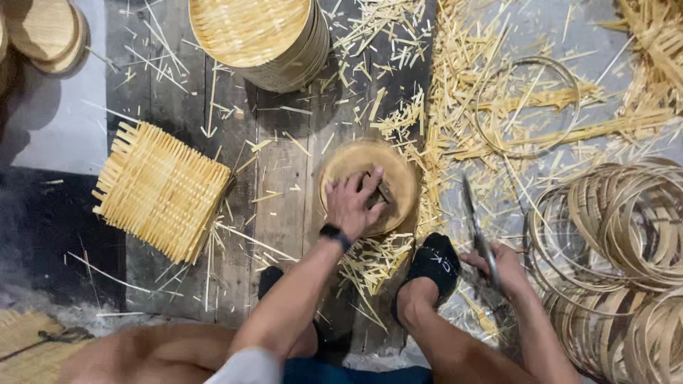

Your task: The person sits on the floor of a bamboo workshop and assembles bamboo steamer baskets. They trim bamboo strips with scissors, fit woven bamboo mats into round rims, press a wooden block into the rim to seat the mat, and place finished baskets onto a stack.

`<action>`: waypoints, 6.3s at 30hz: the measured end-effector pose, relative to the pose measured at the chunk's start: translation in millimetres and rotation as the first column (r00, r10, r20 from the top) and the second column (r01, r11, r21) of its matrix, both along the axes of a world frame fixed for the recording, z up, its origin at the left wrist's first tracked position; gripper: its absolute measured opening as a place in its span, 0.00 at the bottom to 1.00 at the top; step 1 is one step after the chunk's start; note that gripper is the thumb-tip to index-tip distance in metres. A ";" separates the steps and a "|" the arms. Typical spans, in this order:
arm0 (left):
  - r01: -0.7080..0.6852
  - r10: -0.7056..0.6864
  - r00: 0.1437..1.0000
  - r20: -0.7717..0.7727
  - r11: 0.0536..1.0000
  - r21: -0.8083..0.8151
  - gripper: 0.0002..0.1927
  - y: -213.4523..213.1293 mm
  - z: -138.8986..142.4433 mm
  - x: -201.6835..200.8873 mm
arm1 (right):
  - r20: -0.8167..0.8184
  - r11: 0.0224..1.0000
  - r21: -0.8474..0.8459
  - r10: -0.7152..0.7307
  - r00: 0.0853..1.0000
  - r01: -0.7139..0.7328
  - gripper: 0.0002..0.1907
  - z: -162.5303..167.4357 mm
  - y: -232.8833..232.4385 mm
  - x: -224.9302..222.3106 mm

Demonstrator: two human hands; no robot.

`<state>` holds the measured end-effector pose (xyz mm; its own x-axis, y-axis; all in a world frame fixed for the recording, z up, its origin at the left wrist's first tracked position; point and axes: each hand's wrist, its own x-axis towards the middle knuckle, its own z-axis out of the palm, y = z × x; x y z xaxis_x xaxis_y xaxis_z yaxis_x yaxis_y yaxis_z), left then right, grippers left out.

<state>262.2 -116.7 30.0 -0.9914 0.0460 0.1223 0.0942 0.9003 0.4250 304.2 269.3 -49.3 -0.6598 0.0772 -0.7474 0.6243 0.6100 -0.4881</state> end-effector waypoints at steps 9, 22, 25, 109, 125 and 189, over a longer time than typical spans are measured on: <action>0.067 -0.066 0.998 -0.019 0.996 0.066 0.46 5.0 25.3 -5.2 | -0.305 0.987 -0.139 -0.115 0.946 0.075 0.18 78.2 -70.5 -9.8; 0.334 -0.335 0.940 0.061 0.942 0.022 0.46 -18.7 1.8 -17.3 | -0.324 0.896 -0.404 -0.327 0.888 0.182 0.14 133.0 -155.8 -29.6; 0.341 -0.342 0.937 0.064 0.940 0.030 0.47 -16.3 0.5 -17.2 | -0.052 0.979 -0.202 -0.048 0.998 0.037 0.21 123.2 -164.4 -42.1; 0.127 -0.176 0.794 0.582 0.984 0.125 0.36 9.2 -31.3 -88.2 | -0.213 0.926 -0.376 -0.107 0.971 0.019 0.16 -2.1 -105.7 -22.3; 0.103 -0.091 0.994 -0.054 0.952 0.289 0.51 -39.0 1.6 12.8 | -0.212 0.850 0.456 0.390 0.896 -0.262 0.24 -33.8 -2.2 -51.3; 0.315 -0.325 0.938 0.124 0.945 0.090 0.53 7.9 21.9 -6.5 | -0.216 0.500 0.656 0.842 0.494 -0.566 0.25 45.6 -95.6 -110.1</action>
<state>255.7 -108.8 51.9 -0.9331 0.3597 0.0025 0.3100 0.8006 0.5127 194.1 173.7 -3.7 -0.8631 -0.3664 -0.3474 -0.3592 0.9291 -0.0876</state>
